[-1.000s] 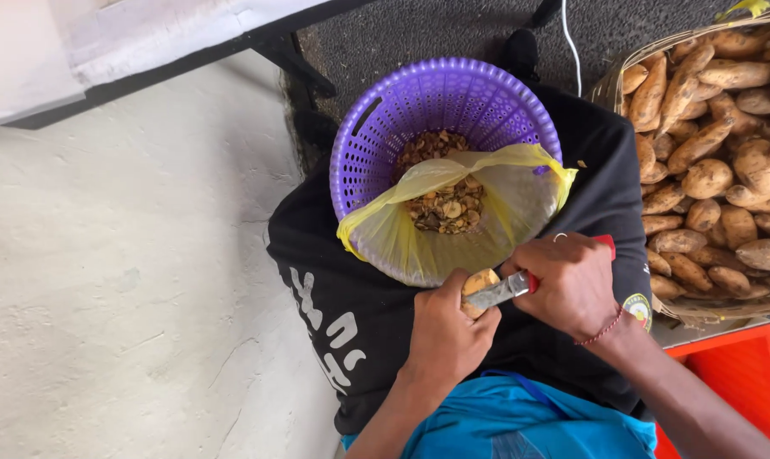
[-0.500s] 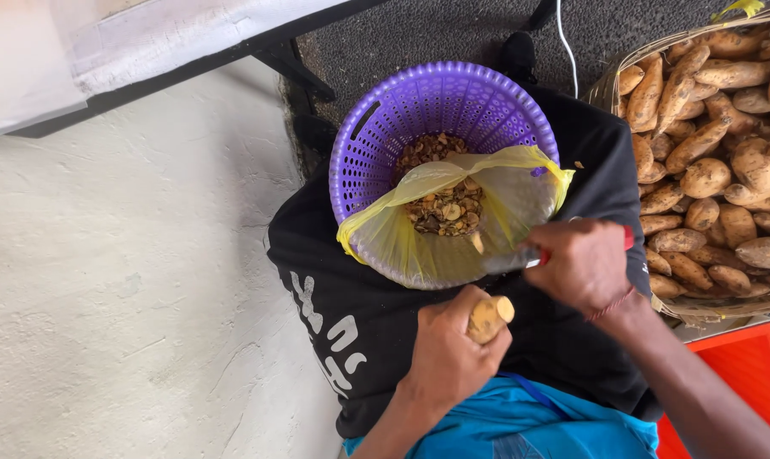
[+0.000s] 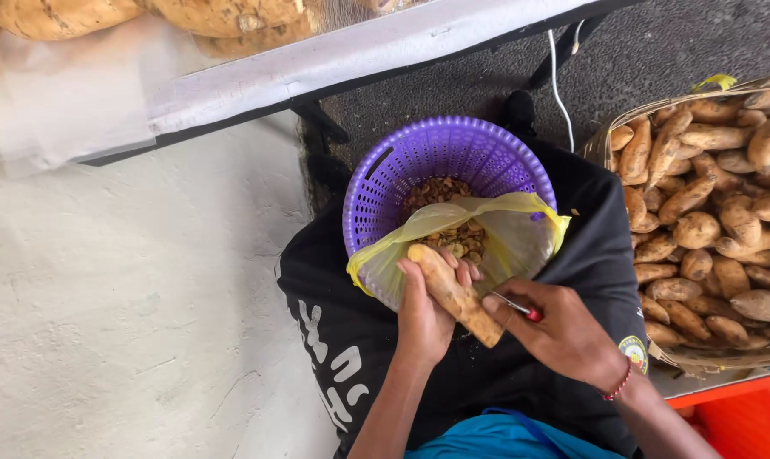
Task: Peeling or scraping the skin off sweet potatoes using a small hand knife
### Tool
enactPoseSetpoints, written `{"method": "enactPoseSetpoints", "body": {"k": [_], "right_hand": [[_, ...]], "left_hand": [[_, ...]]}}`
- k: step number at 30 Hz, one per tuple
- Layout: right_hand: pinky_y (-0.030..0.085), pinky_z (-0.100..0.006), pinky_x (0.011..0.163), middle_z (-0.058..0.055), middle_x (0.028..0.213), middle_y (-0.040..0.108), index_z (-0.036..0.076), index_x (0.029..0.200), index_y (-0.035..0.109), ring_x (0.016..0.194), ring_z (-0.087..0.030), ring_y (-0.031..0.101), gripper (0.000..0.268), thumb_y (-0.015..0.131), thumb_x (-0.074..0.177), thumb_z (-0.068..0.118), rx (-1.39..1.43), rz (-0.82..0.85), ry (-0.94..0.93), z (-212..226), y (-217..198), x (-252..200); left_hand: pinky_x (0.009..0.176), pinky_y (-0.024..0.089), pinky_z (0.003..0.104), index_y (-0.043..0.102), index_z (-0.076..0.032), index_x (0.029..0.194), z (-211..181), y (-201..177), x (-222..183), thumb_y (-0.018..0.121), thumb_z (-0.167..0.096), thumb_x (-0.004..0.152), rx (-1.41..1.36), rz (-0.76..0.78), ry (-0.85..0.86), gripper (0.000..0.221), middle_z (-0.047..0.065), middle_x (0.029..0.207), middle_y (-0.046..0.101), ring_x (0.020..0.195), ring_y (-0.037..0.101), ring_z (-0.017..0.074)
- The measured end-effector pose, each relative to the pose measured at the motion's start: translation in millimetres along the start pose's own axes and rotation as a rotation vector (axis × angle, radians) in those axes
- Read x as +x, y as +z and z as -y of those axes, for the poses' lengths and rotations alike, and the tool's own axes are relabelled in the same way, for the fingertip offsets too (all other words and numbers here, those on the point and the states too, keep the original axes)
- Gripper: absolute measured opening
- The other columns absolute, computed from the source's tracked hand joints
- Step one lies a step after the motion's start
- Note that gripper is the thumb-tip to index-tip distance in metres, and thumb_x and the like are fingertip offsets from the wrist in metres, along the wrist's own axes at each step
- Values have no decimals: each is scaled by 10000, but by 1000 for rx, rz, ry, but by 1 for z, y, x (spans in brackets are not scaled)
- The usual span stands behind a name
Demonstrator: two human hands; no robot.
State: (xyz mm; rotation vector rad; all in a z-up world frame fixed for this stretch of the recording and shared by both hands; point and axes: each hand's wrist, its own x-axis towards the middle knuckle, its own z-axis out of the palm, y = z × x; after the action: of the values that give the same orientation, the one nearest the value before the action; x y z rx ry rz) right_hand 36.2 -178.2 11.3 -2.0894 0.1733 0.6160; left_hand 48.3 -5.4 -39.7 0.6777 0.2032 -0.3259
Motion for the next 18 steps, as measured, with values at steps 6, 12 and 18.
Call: {"method": "enactPoseSetpoints", "body": {"k": [6, 12, 18], "right_hand": [[526, -231, 805, 75, 985, 772, 90, 1105, 849, 928, -14, 588, 384, 676, 903, 366, 212, 66, 45, -5, 7, 4], [189, -280, 414, 38, 526, 349, 66, 906, 656, 480, -64, 274, 256, 678, 991, 306, 490, 172, 125, -11, 14, 3], [208, -276, 415, -20, 588, 389, -62, 1135, 796, 473, -105, 301, 388, 794, 856, 208, 667, 194, 189, 2, 7, -3]], "left_hand": [[939, 479, 404, 577, -120, 1026, -2, -1, 17, 489, -660, 949, -192, -17, 71, 553, 37, 874, 561, 915, 559, 217], [992, 517, 425, 582, -154, 1184, 3, -22, 23, 661, -488, 938, -363, 0, 44, 422, 27, 1028, 584, 980, 582, 184], [1129, 480, 535, 663, -107, 1004, 22, -75, 40, 790, -75, 852, -457, -75, 140, 201, 66, 1133, 657, 1118, 618, 257]]}}
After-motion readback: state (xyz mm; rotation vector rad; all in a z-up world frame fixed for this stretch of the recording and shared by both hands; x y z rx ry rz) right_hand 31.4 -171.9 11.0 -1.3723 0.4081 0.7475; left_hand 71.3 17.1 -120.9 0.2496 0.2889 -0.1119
